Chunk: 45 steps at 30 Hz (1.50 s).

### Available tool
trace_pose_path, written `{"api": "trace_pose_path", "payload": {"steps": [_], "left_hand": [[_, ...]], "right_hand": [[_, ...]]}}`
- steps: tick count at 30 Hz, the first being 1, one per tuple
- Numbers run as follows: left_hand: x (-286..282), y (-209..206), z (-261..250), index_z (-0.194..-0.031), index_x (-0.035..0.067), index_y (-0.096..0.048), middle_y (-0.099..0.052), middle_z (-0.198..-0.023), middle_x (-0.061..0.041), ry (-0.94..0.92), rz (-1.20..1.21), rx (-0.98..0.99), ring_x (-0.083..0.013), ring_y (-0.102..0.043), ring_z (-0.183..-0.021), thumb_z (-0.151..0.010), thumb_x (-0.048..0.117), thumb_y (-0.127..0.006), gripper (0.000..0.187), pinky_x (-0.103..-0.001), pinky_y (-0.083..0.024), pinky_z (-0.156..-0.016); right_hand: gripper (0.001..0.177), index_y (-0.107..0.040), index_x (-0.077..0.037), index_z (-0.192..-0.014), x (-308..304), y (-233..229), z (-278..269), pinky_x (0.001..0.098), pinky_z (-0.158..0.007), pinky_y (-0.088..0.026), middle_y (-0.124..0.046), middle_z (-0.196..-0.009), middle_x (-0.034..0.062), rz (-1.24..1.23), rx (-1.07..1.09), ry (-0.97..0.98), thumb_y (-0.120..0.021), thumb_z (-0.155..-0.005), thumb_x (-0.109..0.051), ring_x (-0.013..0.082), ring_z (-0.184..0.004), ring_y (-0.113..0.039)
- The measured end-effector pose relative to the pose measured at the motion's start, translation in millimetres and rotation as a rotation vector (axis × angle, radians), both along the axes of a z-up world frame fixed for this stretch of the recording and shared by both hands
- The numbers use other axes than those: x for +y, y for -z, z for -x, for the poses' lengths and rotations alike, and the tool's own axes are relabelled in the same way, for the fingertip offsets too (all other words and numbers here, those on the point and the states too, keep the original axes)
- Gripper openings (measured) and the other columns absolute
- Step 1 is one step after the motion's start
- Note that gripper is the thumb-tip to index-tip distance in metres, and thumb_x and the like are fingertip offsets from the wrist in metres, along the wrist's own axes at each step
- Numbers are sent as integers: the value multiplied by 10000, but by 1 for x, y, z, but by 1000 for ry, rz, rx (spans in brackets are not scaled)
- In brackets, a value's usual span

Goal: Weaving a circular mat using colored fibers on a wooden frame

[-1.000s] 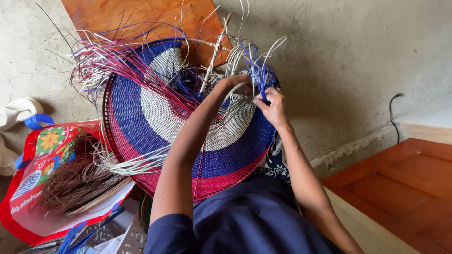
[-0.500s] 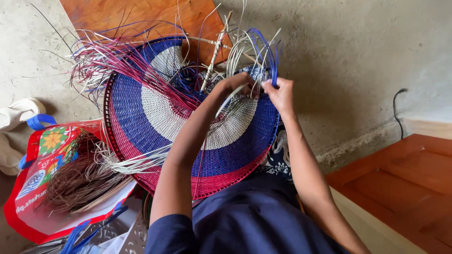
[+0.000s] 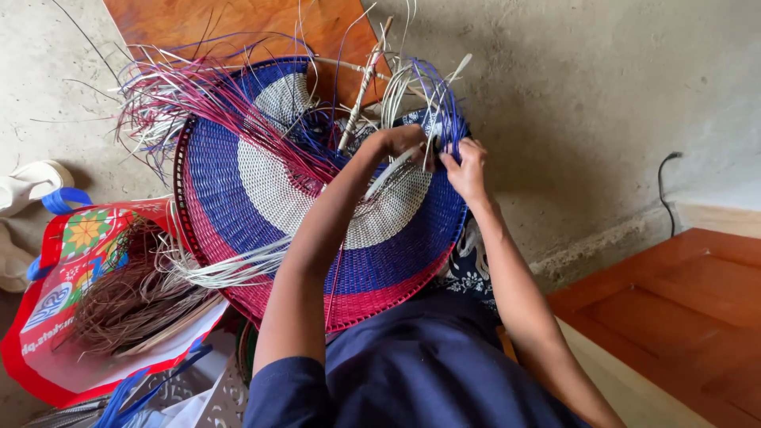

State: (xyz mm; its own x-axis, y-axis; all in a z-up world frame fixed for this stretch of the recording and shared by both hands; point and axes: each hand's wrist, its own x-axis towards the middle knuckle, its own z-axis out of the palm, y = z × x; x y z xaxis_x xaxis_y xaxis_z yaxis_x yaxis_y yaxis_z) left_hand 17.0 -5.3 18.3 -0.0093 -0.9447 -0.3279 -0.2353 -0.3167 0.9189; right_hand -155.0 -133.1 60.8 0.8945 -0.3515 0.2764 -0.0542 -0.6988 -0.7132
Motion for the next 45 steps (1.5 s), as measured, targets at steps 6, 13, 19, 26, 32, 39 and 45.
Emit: {"api": "trace_pose_path", "payload": {"steps": [6,13,19,26,32,39,45], "left_hand": [[-2,22,0,-968,68,-811,-752,-904,-212,-103,107,60,-419,-729,-894,-799,362,-881,346,-447,-549,-796],[3,13,-8,-961,105,-803,-764,-904,-146,-132,175,66,-331,-735,-873,-802,270,-809,230,-412,-555,-789],[7,-7,-7,-969,66,-790,-754,-909,-173,-148,126,61,-346,-728,-893,-799,252,-780,252,-440,-552,-817],[3,-3,-3,-992,91,-809,-757,-895,-150,-109,54,57,-375,-731,-862,-818,323,-805,291,-431,-545,-803],[0,12,-5,-950,112,-814,-755,-864,-160,-122,51,50,-370,-723,-851,-763,349,-789,303,-452,-538,-795],[-10,75,-6,-943,81,-781,-748,-866,-137,-215,101,10,-336,-733,-851,-716,301,-854,324,-413,-562,-763],[-15,101,8,-1221,-115,-614,-647,-1193,-351,-127,418,297,-474,-610,-1114,-737,303,-879,693,-582,-498,-963]], "right_hand": [[87,-747,-120,-878,2,-15,-16,215,-656,-470,-676,-725,-13,-531,133,246,-791,-904,-190,54,-689,-549],[132,-790,-70,-866,13,-3,-3,302,-641,-536,-712,-754,100,-267,-2,214,-888,-779,-77,194,-706,-685],[159,-766,-84,-835,3,10,7,280,-612,-533,-698,-719,61,-170,42,247,-894,-812,-175,161,-682,-646],[101,-799,-92,-941,9,-19,-33,291,-777,-528,-632,-855,6,-538,63,142,-858,-868,-131,113,-854,-567],[138,-769,-129,-886,25,-89,-35,178,-674,-450,-623,-778,-74,-505,57,122,-854,-892,-236,3,-753,-487],[187,-701,-83,-763,19,-36,-5,353,-652,-456,-615,-694,76,-50,49,39,-888,-761,-69,288,-702,-589],[342,-681,-83,-913,12,-38,2,464,-814,-487,-684,-909,82,209,85,-197,-932,-680,-85,349,-869,-613]]}}
